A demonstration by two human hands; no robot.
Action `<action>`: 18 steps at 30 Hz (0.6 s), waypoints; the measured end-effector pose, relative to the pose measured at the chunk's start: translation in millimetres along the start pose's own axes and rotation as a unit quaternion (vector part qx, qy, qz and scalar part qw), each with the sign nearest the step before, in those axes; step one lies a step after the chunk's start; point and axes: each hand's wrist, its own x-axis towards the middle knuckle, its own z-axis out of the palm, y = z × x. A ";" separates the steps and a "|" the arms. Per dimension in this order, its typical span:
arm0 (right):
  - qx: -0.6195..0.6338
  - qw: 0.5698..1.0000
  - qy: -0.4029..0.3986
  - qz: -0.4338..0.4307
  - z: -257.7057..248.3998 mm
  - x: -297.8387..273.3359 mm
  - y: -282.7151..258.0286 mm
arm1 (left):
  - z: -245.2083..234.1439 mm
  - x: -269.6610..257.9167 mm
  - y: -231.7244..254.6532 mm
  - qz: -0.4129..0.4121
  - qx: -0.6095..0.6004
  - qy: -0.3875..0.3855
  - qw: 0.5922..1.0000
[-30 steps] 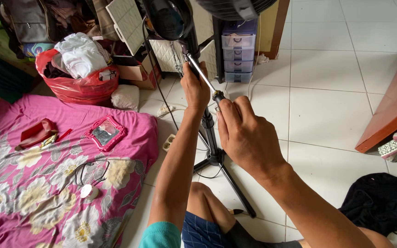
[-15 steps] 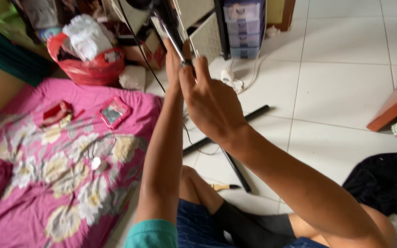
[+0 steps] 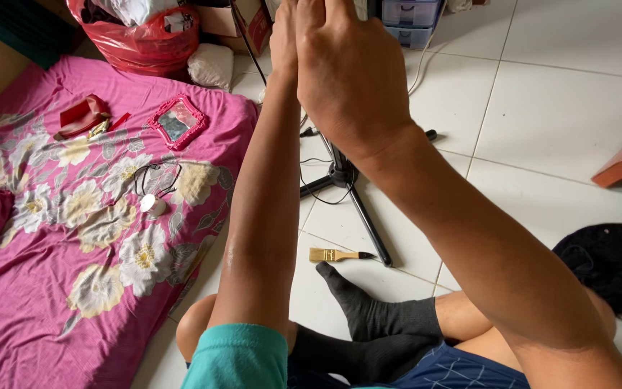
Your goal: The person uses a screwdriver to tighten screws on the neck and base of a standing electric fan. They wipe the fan cage with a cloth and then move to a second fan to tighten its base screws.
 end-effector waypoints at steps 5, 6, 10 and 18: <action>-0.003 0.999 0.035 0.016 7.2 2.9 -9.0 | -0.2 0.5 4.4 0.017 -0.036 0.015 0.999; 0.011 0.998 0.056 0.015 10.0 3.5 -11.3 | -1.0 -0.5 3.9 0.015 -0.046 0.017 0.999; -0.059 0.997 0.032 0.024 19.9 4.2 -15.6 | -3.4 -3.8 -1.4 0.011 -0.083 0.015 0.996; -0.180 0.983 -0.021 0.025 37.2 11.6 -41.3 | -1.4 -4.8 -0.6 0.008 -0.145 0.050 0.988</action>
